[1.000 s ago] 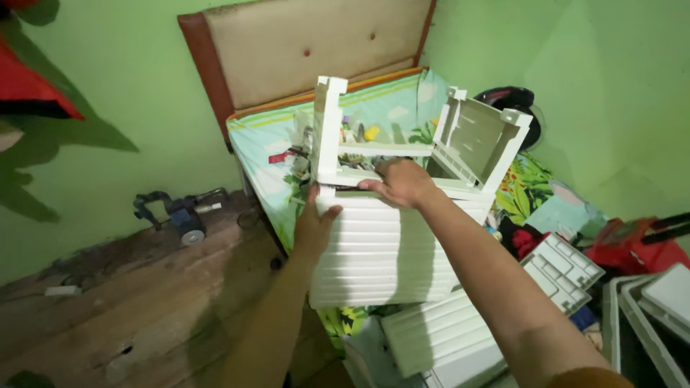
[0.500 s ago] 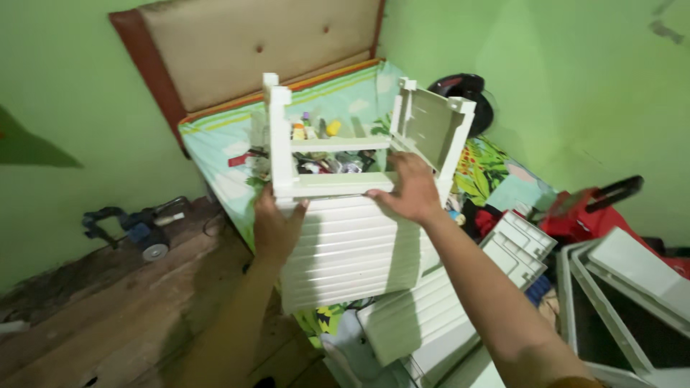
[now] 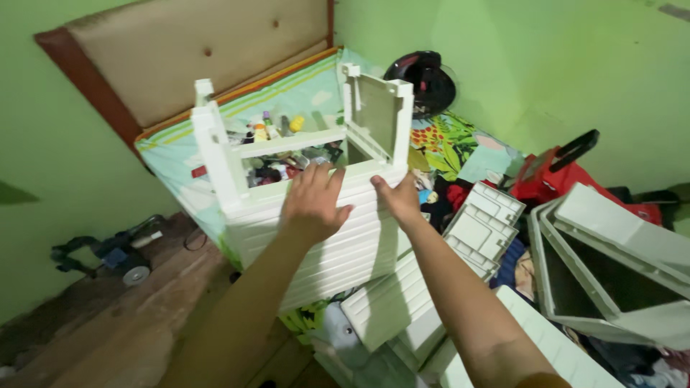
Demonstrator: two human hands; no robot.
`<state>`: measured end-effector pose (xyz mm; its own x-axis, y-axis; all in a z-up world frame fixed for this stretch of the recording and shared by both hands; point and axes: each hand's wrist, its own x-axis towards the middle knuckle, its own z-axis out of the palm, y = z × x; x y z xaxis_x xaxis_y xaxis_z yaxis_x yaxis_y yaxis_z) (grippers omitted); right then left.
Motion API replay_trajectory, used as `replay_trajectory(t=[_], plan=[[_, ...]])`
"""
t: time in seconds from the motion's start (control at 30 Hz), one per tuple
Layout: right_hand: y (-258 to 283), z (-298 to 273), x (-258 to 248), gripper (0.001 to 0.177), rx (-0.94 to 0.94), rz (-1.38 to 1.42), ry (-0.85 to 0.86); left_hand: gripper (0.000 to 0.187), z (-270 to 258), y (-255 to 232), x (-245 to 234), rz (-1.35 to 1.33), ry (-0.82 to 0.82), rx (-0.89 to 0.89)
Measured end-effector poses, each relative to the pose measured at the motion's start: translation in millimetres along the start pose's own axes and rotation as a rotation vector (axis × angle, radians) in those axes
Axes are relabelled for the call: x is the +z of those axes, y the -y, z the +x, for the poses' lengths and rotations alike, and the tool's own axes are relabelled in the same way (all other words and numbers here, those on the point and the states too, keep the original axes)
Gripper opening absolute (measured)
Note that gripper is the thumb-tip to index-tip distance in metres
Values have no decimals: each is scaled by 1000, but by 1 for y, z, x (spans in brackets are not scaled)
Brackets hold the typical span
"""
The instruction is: The person assembles a white plastic storage unit by hand. They connect various components, including drawers and side panels, to form a multi-tiered storage rack.
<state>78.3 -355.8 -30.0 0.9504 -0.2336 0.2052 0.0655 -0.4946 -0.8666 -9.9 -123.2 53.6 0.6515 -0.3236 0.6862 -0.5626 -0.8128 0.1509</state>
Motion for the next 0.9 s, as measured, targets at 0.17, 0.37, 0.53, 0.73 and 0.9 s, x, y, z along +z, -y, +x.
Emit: replay_trajectory(t=[0.17, 0.37, 0.53, 0.73, 0.9], plan=[[-31, -2, -4, 43, -253, 169, 133, 88, 69, -27, 42, -28, 548, -357], [-37, -15, -8, 62, -152, -50, 83, 72, 90, -35, 61, -96, 699, -388], [-20, -18, -16, 68, -104, -177, 86, 68, 94, -23, 78, -42, 671, -317], [3, -20, -24, 84, 27, -214, 170, 74, 107, -5, 73, -11, 718, -340], [-6, -22, -20, 83, -76, -182, 48, 79, 107, -11, 71, -77, 720, -356]])
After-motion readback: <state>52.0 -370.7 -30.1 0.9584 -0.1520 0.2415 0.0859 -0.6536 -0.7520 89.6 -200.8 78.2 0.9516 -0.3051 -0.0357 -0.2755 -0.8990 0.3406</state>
